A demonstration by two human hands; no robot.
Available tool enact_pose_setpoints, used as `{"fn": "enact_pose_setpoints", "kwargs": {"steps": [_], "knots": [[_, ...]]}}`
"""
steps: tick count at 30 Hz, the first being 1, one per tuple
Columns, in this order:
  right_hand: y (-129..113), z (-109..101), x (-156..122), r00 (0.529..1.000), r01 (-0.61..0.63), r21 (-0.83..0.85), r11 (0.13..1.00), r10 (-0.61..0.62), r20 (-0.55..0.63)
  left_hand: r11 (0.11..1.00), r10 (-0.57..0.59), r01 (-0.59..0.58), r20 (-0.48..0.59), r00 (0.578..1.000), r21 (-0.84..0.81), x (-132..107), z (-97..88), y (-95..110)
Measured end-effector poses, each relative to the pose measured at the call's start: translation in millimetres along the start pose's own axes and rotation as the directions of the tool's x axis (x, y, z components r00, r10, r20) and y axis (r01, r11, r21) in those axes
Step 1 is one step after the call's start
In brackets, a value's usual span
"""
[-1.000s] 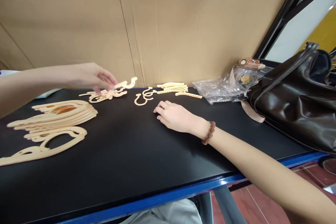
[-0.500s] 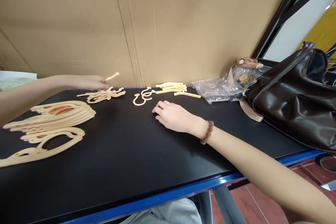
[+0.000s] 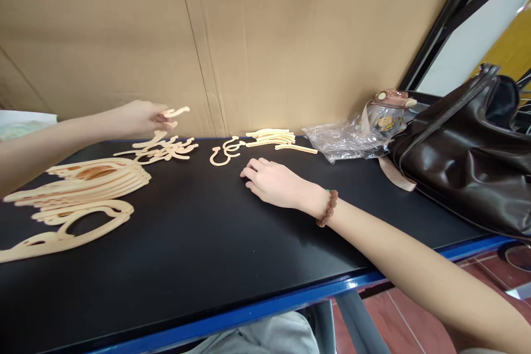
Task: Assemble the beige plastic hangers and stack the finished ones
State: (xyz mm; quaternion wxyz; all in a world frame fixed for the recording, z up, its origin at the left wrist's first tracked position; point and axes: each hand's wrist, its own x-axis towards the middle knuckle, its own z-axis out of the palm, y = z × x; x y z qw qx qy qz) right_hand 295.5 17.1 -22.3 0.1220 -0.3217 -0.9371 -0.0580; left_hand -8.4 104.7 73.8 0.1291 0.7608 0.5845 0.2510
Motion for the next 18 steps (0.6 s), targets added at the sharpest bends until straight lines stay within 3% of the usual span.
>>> {"fn": "enact_pose_setpoints", "kwargs": {"steps": [3, 5, 6, 8, 10, 12, 18], "knots": [[-3, -1, 1, 0.997, -0.078, 0.101, 0.992, 0.08, -0.017, 0.997, 0.075, -0.073, -0.093, 0.993, 0.018, -21, 4.8, 36], [-8, -3, 3, 0.984, -0.155, 0.337, 0.929, 0.176, -0.033, 0.976, 0.082, -0.095, -0.074, 0.994, -0.194, -42, 17.0, 62], [-12, -4, 4, 0.975, -0.178, 0.49, 0.854, 0.219, -0.026, 0.947, 0.061, -0.058, -0.001, 0.998, -0.315, -53, 25.6, 72], [-18, -8, 6, 0.971, -0.171, 0.753, 0.635, 0.237, 0.021, 0.808, 0.008, 0.084, 0.153, 0.988, -0.583, -75, 45.8, 87], [-24, -12, 7, 0.983, -0.143, 0.879, 0.454, 0.171, 0.072, 0.686, -0.015, 0.184, 0.24, 0.971, -0.703, -92, 66.5, 94], [-28, -13, 8, 0.987, -0.153, 0.922, 0.354, 0.093, 0.128, 0.619, 0.065, 0.212, 0.318, 0.946, -0.756, -105, 83.5, 94], [-25, -8, 8, 0.956, -0.289, 0.923, 0.253, 0.116, 0.268, 0.529, 0.086, 0.27, 0.368, 0.926, -0.804, -112, 100.6, 79]]}}
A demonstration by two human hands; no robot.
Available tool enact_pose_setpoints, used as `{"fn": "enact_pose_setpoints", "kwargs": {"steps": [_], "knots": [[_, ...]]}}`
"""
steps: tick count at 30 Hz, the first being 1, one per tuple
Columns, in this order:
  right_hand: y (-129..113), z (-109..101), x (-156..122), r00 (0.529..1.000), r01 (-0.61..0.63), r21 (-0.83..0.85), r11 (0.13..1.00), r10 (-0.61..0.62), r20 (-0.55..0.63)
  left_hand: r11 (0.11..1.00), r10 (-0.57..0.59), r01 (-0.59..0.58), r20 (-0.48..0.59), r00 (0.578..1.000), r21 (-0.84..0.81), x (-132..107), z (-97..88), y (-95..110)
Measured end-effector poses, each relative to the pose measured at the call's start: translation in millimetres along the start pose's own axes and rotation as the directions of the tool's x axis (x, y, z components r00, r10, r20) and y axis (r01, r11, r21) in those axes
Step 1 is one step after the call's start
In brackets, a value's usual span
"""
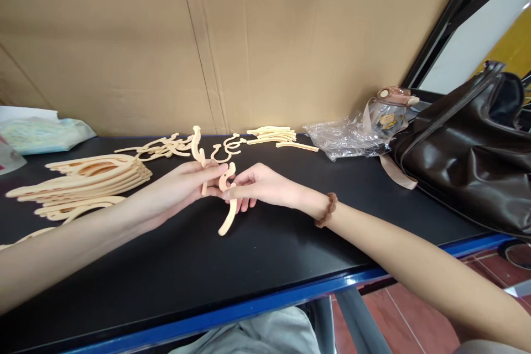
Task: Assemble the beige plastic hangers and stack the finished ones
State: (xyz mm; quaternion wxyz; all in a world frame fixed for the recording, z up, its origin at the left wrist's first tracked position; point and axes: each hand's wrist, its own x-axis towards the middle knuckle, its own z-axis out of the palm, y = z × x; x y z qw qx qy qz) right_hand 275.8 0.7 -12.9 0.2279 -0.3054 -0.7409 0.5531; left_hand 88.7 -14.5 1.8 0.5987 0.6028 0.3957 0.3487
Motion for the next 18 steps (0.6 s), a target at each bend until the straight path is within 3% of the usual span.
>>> {"fn": "enact_pose_setpoints", "kwargs": {"steps": [5, 7, 13, 18], "knots": [[-2.8, -5.8, 1.4, 0.974, -0.006, -0.008, 1.0, 0.004, -0.227, 0.993, -0.113, 0.104, -0.166, 0.98, -0.061, 0.1, -4.1, -8.2], [-4.2, -7.6, 2.1, 0.955, -0.027, -0.016, 1.0, 0.021, -0.297, 0.99, -0.135, 0.125, -0.18, 0.974, -0.063, -2.1, -0.9, -10.3], [0.5, -9.8, 3.0, 0.962, 0.022, -0.006, 1.0, -0.022, -0.271, 0.976, -0.148, 0.123, -0.137, 0.979, -0.178, -6.2, 2.8, -9.5], [1.4, -8.0, -0.6, 0.972, 0.083, 0.106, 0.991, -0.057, -0.229, 0.931, -0.12, 0.093, -0.056, 0.991, -0.352, -2.4, -1.0, -10.5]]}}
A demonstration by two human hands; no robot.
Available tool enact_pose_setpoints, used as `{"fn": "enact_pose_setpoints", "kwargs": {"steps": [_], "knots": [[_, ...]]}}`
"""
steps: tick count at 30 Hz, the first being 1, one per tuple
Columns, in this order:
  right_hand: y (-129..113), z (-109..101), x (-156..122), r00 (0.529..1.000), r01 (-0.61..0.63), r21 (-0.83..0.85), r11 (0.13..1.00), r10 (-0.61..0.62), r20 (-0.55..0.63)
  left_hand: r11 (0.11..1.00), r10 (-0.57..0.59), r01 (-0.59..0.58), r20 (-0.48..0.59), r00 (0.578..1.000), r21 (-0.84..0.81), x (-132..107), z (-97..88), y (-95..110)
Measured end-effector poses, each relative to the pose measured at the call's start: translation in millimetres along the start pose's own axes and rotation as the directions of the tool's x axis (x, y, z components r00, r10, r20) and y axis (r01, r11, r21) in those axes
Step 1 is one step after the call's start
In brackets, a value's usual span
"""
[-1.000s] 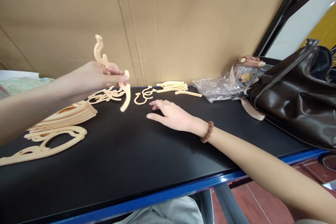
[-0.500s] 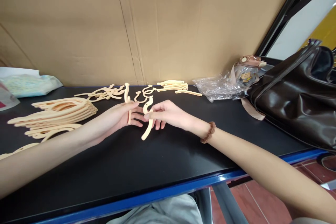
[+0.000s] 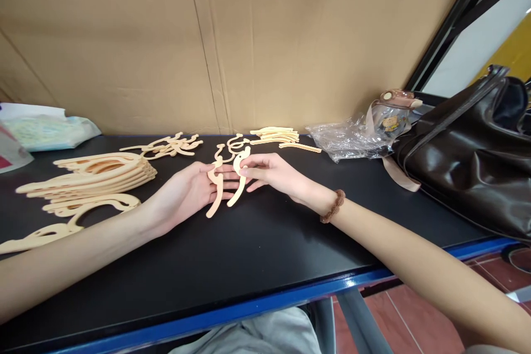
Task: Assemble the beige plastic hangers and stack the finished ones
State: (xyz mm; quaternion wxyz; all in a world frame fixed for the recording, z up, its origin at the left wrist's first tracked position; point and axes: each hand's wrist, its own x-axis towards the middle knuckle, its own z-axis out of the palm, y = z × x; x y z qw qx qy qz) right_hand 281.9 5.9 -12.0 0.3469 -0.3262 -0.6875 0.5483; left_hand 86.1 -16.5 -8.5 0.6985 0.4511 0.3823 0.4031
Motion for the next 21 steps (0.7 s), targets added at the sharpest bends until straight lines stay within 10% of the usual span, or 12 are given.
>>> {"fn": "enact_pose_setpoints", "kwargs": {"steps": [7, 12, 21], "knots": [[1, 4, 0, 0.998, 0.054, -0.072, 0.996, -0.053, 0.021, 0.991, -0.015, -0.01, 0.183, 0.983, 0.135, -10, 8.3, -6], [1, 8, -1, 0.983, 0.151, -0.368, 0.917, -0.177, -0.037, 0.967, -0.017, -0.025, 0.161, 0.987, 0.253, -14, 11.4, -6], [-9, 7, -4, 0.951, 0.268, -0.389, 0.881, -0.307, -0.041, 0.988, -0.108, 0.088, 0.157, 0.982, 0.129, -19, 17.2, 6]]}}
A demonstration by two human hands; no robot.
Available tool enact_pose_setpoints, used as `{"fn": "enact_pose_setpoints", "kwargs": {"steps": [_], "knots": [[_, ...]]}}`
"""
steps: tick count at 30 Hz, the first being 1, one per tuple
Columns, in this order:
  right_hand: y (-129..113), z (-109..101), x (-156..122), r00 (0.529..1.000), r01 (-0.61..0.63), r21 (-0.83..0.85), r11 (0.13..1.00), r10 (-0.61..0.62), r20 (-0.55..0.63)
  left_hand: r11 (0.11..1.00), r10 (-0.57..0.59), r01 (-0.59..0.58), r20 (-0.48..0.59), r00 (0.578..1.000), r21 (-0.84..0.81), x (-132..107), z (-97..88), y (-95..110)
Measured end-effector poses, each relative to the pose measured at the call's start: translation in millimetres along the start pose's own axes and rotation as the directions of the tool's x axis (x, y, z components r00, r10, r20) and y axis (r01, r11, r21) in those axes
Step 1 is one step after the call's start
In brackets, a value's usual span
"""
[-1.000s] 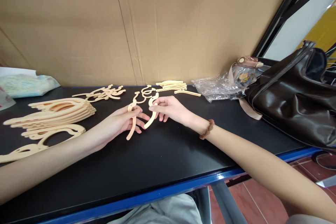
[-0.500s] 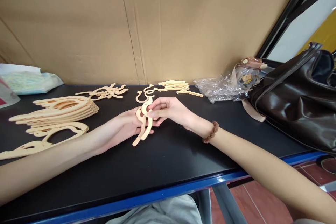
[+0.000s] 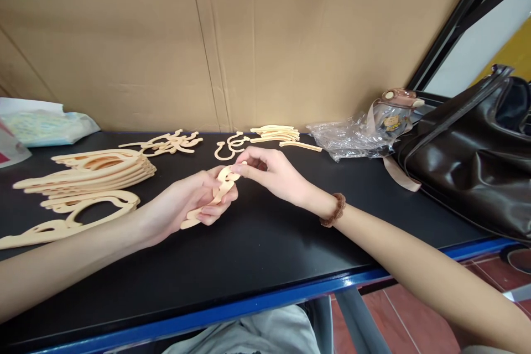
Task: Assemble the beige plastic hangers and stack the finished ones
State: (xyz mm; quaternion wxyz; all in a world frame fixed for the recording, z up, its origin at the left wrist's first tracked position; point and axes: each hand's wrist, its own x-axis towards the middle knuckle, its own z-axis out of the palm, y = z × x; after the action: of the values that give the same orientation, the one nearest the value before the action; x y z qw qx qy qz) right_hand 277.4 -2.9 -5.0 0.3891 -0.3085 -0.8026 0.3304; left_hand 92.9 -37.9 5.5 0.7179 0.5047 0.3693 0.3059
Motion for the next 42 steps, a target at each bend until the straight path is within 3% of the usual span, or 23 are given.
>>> {"fn": "enact_pose_setpoints", "kwargs": {"steps": [6, 15, 20, 29, 34, 42], "knots": [[-1.7, -1.4, 0.1, 0.994, -0.034, 0.095, 0.995, 0.024, 0.107, 0.998, -0.063, 0.06, 0.095, 0.994, 0.034, 1.7, -0.3, -3.0], [-2.5, 0.5, -0.2, 0.994, -0.048, 0.023, 0.999, 0.045, 0.098, 0.999, 0.038, -0.038, 0.005, 0.999, 0.034, -0.6, 0.6, -3.9], [-0.1, -2.7, 0.0, 0.992, 0.025, 0.031, 0.999, -0.029, 0.122, 0.996, 0.087, -0.087, -0.023, 0.996, 0.034, 1.2, -0.8, -1.9], [5.0, -5.0, -0.3, 0.982, 0.161, -0.026, 0.987, -0.157, 0.105, 1.0, 0.012, -0.012, -0.026, 1.0, 0.016, -0.2, 1.1, -2.7], [4.2, -4.8, -1.0, 0.982, 0.163, -0.096, 0.982, -0.152, 0.109, 1.0, 0.028, -0.028, -0.002, 1.0, -0.006, -0.1, -0.7, -4.4], [1.5, -4.1, -1.7, 0.981, 0.174, -0.054, 0.983, -0.168, 0.095, 0.999, 0.042, -0.042, -0.009, 0.999, -0.01, -0.9, 2.4, -3.1]]}}
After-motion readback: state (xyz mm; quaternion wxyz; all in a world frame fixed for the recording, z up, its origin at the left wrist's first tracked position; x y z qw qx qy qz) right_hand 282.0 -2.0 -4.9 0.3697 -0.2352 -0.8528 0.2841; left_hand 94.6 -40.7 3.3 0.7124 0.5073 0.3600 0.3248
